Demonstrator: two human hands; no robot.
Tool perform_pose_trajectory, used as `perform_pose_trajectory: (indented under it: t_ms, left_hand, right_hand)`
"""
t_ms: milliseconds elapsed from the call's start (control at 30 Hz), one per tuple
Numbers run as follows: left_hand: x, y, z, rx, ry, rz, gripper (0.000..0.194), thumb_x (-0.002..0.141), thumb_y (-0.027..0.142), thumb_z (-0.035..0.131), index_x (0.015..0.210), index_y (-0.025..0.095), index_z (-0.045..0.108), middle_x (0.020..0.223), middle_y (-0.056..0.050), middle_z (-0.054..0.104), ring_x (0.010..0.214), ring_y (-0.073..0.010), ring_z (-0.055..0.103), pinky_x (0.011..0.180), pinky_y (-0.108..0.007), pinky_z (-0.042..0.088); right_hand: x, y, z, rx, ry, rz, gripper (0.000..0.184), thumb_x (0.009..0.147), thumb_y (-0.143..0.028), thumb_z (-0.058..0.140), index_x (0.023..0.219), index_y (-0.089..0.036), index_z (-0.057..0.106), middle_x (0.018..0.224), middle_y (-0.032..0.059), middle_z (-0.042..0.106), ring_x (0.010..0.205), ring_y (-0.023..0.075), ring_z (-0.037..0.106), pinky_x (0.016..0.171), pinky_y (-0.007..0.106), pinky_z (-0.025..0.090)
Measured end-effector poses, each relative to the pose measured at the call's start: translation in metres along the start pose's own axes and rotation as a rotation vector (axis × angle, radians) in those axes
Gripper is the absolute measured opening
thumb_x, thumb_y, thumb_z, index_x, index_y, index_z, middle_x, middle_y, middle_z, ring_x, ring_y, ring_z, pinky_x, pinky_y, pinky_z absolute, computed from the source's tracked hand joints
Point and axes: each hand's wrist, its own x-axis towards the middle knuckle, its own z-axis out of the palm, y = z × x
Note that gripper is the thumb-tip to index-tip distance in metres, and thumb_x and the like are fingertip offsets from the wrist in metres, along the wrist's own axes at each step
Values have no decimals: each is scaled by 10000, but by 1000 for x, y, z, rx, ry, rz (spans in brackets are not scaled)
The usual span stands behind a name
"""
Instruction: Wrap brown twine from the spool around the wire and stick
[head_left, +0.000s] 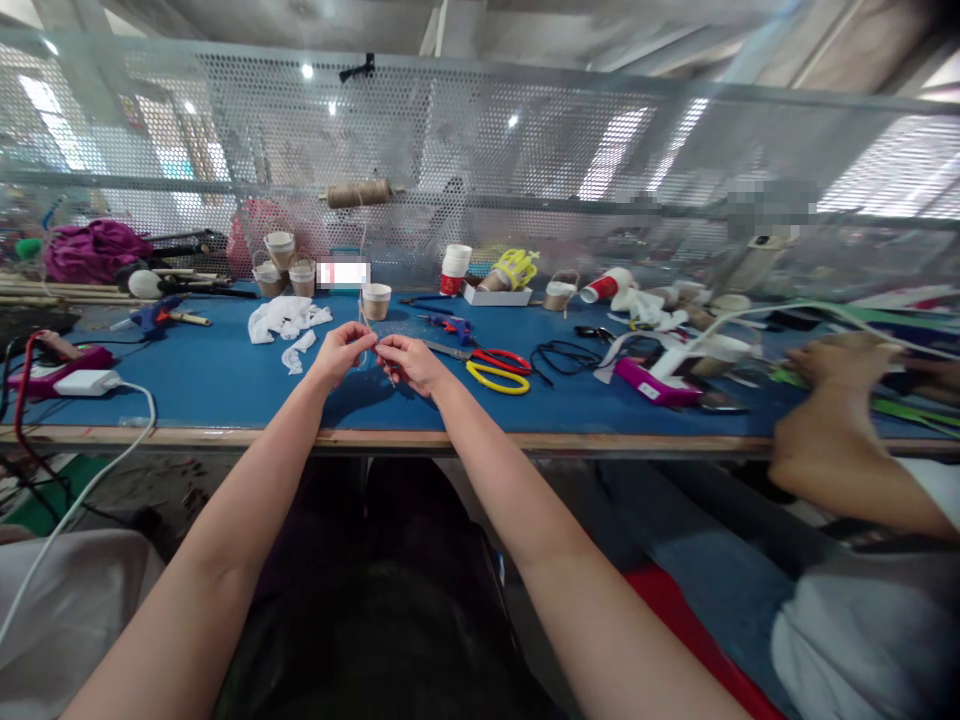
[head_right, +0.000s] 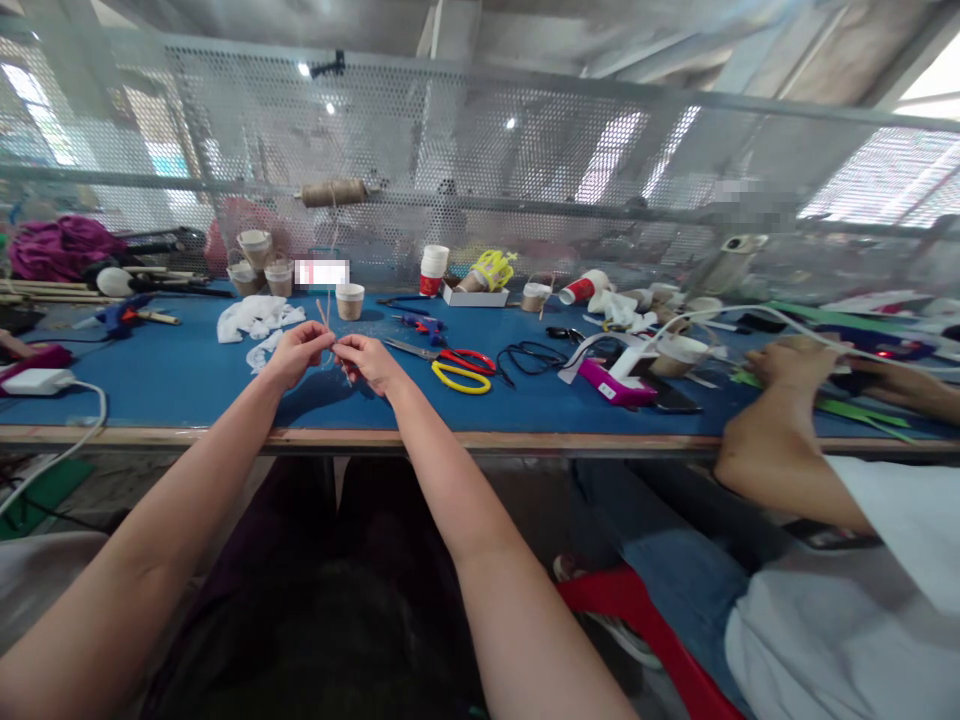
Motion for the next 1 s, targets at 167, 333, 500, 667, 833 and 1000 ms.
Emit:
perform_pose_trajectory:
  t_ms: [167, 333, 500, 667, 833, 1000]
  left_hand:
    - [2, 1, -2, -25, 25, -50, 197, 552, 278, 690, 599, 141, 557, 460, 59, 474, 339, -18, 303, 350, -188, 186]
    - [1, 2, -1, -38, 39, -82, 187, 523, 257, 710, 587, 137, 583, 434, 61, 470, 333, -18, 300, 349, -193, 169]
    - [1, 3, -1, -64, 28, -81, 168, 516, 229, 720, 567, 134, 591, 468, 48, 506, 380, -23, 340, 378, -190, 212]
    - [0, 2, -2, -106, -15, -92, 174, 531, 241, 713, 591, 127, 596, 537, 25, 546, 458, -43, 430, 429, -184, 288]
    - [-1, 1, -1, -116, -24, -118, 209, 522, 256, 714, 614, 116, 590, 534, 31, 538, 432, -33, 418, 422, -179, 283]
    - [0, 0, -1, -82, 5, -120, 202, 527, 250, 707, 588, 109, 577, 471, 48, 496, 399, -28, 382, 402, -181, 248]
  right_hand:
    - [-2, -4, -1, 51, -27, 37, 242, 610, -332, 667, 672, -162, 507, 545, -50, 517, 416, 43, 431, 354, 161, 302]
    - [-1, -2, -1, 63, -21, 39, 279, 555, -318, 713, 646, -158, 503, 517, -57, 512, 415, 40, 424, 370, 162, 309]
    - [0, 0, -2, 65, -10, 26, 280, 553, -317, 719, 635, -152, 508, 512, -56, 512, 418, 38, 424, 378, 163, 308]
    - [-2, -2, -1, 85, -56, 47, 293, 555, -355, 704, 661, -147, 527, 545, -42, 534, 438, 46, 455, 406, 174, 342]
    - [-1, -1, -1, 71, -33, 34, 288, 545, -334, 714, 641, -148, 516, 525, -51, 523, 425, 37, 436, 396, 166, 325]
    - [2, 2, -2, 28, 11, 5, 259, 561, -314, 705, 625, -149, 516, 521, -52, 520, 413, 35, 427, 395, 172, 327]
